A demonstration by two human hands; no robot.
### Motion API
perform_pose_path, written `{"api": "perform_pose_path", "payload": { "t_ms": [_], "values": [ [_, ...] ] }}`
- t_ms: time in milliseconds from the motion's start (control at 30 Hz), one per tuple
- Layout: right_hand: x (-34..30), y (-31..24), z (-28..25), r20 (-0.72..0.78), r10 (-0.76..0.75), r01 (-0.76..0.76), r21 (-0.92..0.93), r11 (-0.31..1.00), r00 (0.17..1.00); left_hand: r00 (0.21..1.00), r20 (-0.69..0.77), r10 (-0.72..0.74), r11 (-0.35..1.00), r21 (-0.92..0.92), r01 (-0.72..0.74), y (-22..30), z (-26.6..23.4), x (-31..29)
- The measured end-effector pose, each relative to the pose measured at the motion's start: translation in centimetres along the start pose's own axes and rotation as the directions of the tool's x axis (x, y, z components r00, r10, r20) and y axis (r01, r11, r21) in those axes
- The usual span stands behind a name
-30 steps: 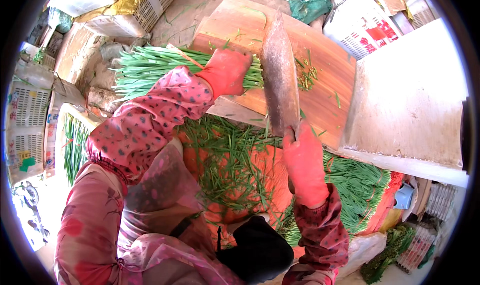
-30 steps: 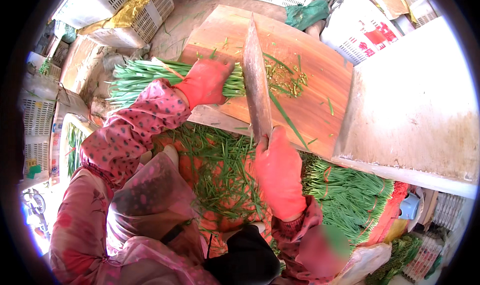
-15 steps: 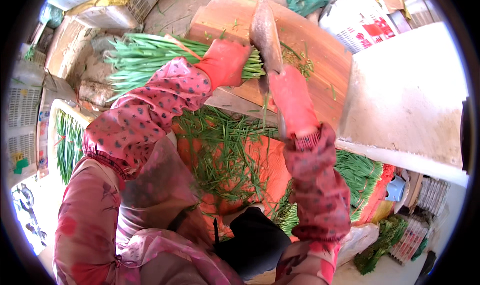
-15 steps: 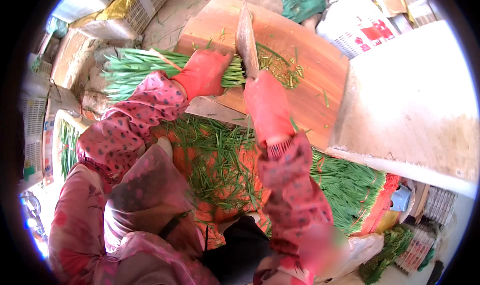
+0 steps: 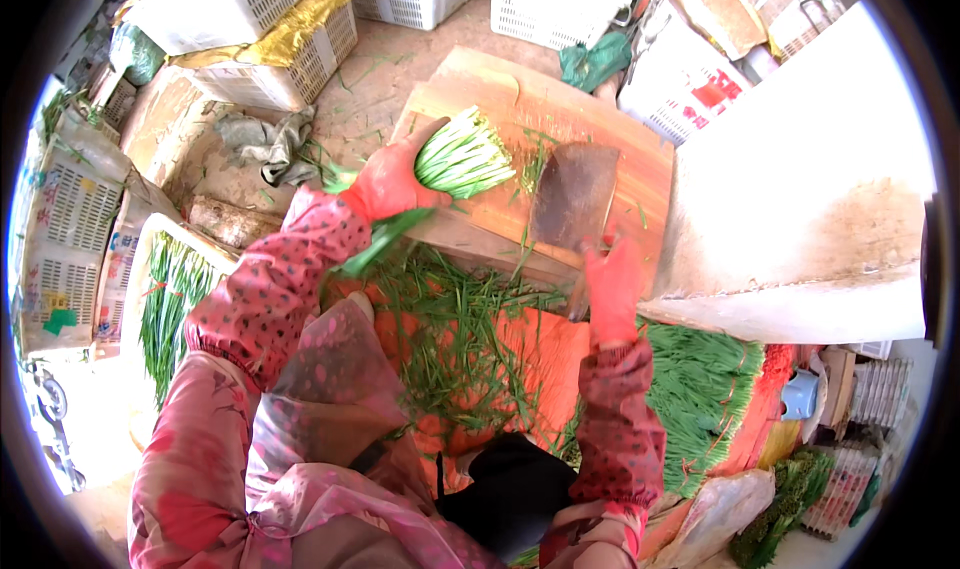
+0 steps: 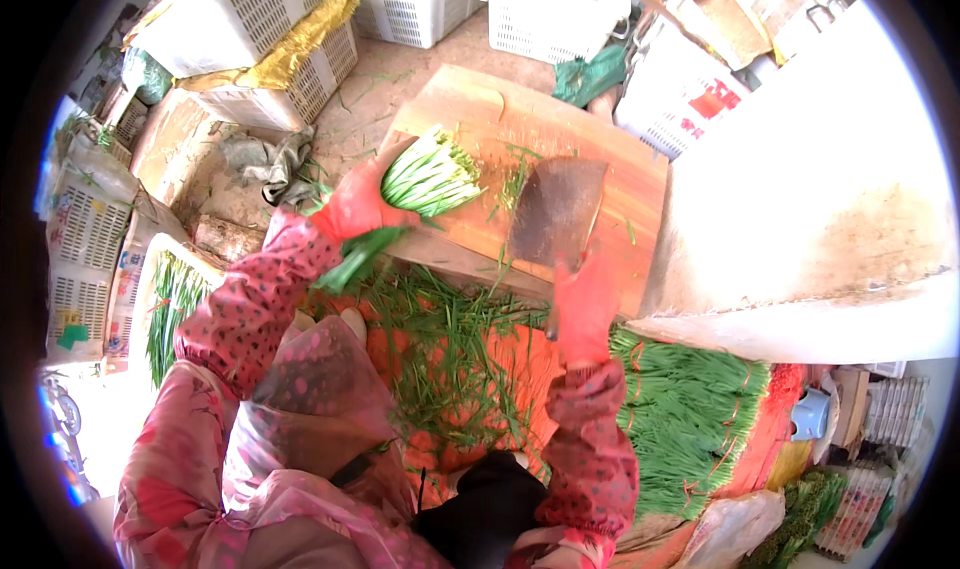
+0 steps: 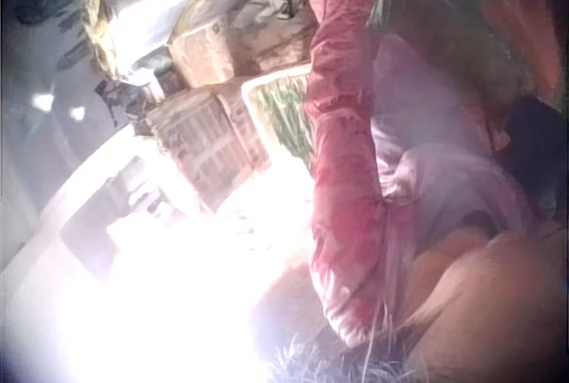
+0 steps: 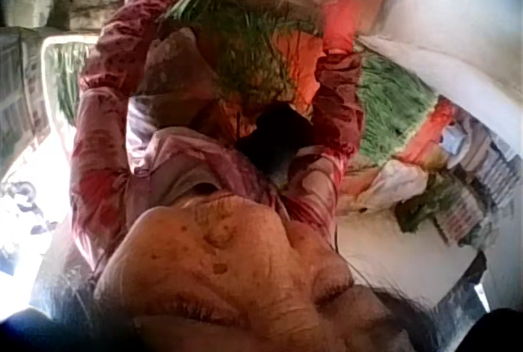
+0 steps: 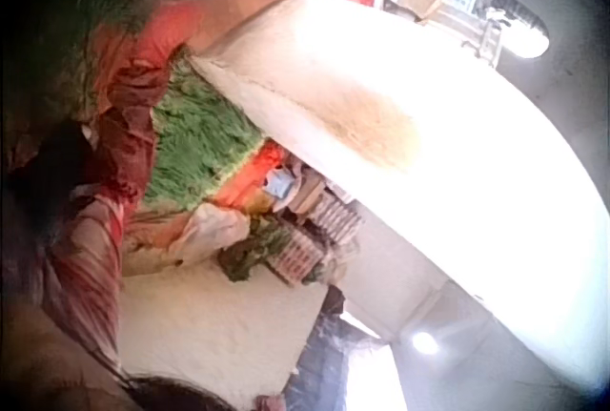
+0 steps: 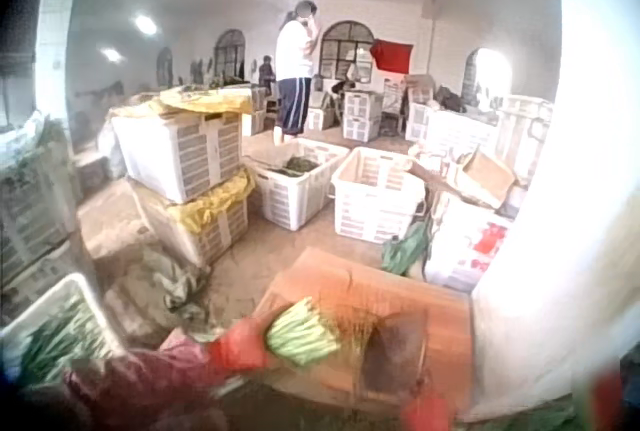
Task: The person trims the ends of bundled green onions using a large knife on a wooden block and then places the trimmed bundles into a plastic crate.
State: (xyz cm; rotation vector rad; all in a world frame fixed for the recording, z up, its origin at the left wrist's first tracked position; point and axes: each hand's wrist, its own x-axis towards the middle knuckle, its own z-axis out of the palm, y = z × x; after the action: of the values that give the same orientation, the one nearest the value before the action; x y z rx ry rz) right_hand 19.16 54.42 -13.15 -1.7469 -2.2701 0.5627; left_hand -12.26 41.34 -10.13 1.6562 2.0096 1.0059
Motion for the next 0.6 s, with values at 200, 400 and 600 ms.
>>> {"api": "perform_pose_path", "payload": {
  "t_ms": [200,400,600],
  "values": [
    [-10.5,-9.4,-2.3,-0.094,-0.563,0.477,0.654,0.587,0.821,0.996,-0.08,-0.044,0.571,-0.82,-0.041,10.3,-3.4,-6.1],
    [-20.4,-15.3,-5.5,-0.183,-0.471,0.417,0.783,0.461,0.863,0.942,-0.289,-0.169,0.446,-0.875,-0.188,17.6,-4.1,-15.5],
    [-25.4,-15.5,-5.3,0.247,-0.563,0.033,0.898,0.44,0.789,0.966,-0.185,-0.18,0.676,-0.737,-0.015,13.2,-7.1,-30.6]
  ]
}}
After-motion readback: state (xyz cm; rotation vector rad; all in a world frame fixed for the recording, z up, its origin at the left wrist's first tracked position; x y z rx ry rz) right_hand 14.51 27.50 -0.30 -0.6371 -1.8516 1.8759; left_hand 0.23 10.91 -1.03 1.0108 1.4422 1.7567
